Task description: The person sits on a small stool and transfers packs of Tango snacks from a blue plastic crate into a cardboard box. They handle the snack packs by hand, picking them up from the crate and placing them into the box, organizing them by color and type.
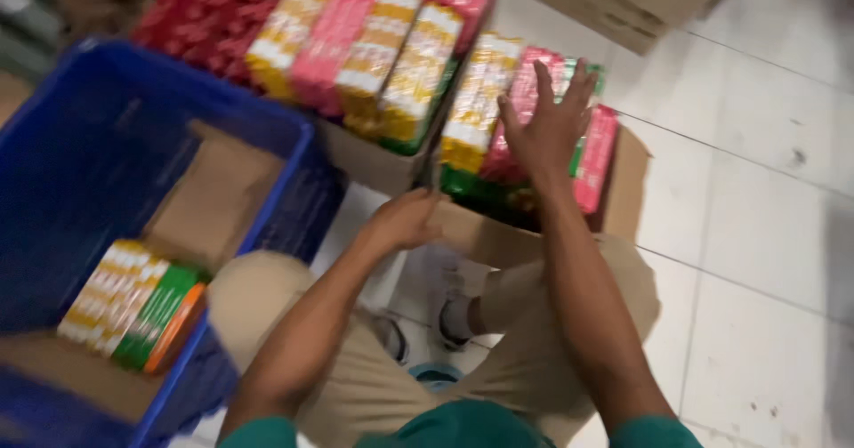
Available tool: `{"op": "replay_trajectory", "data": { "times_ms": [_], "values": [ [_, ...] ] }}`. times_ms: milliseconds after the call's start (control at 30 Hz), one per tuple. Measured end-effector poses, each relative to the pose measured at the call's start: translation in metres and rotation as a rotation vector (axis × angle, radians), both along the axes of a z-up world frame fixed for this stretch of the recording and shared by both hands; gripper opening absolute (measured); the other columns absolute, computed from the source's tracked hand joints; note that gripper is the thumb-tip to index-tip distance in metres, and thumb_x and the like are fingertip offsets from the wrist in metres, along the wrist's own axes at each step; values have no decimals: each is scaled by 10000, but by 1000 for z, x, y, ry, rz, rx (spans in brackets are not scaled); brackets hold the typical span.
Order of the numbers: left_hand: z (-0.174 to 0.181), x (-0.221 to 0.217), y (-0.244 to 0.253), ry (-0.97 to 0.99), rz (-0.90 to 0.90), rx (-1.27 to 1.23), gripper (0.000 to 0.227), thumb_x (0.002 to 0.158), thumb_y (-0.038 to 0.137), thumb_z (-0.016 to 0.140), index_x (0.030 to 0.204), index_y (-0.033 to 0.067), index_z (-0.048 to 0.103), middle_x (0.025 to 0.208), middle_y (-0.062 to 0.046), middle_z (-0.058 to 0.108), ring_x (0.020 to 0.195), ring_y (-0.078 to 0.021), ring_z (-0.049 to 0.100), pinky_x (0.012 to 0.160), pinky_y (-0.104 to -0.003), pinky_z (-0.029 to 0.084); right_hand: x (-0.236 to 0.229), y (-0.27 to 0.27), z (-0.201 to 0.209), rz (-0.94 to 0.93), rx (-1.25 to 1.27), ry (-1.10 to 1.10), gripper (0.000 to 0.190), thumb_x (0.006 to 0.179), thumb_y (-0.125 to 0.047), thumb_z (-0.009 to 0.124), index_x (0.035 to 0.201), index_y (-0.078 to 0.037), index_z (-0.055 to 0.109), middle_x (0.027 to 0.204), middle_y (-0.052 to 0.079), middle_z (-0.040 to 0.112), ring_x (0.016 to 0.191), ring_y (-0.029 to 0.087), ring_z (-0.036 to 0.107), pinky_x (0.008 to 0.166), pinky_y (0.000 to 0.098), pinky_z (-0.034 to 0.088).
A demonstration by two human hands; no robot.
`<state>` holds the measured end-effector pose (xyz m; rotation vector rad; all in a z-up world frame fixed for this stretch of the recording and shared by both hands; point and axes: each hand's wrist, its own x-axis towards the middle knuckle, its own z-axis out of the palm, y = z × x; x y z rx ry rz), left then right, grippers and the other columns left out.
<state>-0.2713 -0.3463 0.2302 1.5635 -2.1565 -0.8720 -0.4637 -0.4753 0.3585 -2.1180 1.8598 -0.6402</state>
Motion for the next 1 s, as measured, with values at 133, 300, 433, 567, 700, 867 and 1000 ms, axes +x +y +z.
{"op": "replay_trajectory", "data": {
  "times_ms": [133,300,433,567,700,867,1000],
  "values": [
    [38,18,7,-63,78,112,478,828,328,681,1193,20,695,1134,-242,703,1062,-432,690,848,-531,551,40,27,-2,473,-434,-204,453,934,-269,855,1321,-124,669,1503,265,408,1444,520,333,1125,635,388],
    [48,102,26,-45,325,108,293,818,344,682,825,76,801,815,-212,765,840,-425,761,646,-523,591,125,75,-14,807,-212,-235,530,970,-235,781,1452,-139,584,1450,240,483,1362,520,475,1064,641,455],
    [52,196,86,76,517,-66,223,829,295,674,923,137,800,861,-152,778,907,-410,746,803,-513,578,185,115,-56,1253,-163,-305,431,987,-191,740,1394,-84,646,1289,250,623,1243,513,592,998,607,500],
    [28,281,175,-80,804,-64,195,892,329,697,998,186,776,930,-106,780,983,-366,736,825,-513,569,228,155,-93,1422,9,-226,339,998,-327,693,1323,-237,723,1197,151,715,1188,404,667,997,568,501],
    [-26,325,259,-209,977,-38,206,865,287,666,914,90,702,831,-195,723,881,-450,718,774,-568,552,263,183,-87,1539,-30,-358,199,1043,-255,620,1013,-126,769,920,137,688,933,404,719,863,464,552],
    [-110,347,320,-512,872,433,349,832,328,670,1163,247,744,1075,-95,741,998,-389,746,857,-556,609,283,195,-74,1331,-167,493,488,1020,-463,554,755,-116,772,625,191,697,757,387,766,1202,560,280],
    [-164,345,329,-622,684,476,363,830,286,723,1174,186,782,1171,-106,747,1074,-371,735,905,-533,603,308,180,-121,1422,-178,399,440,1057,-467,469,917,-194,783,618,126,700,642,335,750,1070,548,459]
  ]
}}
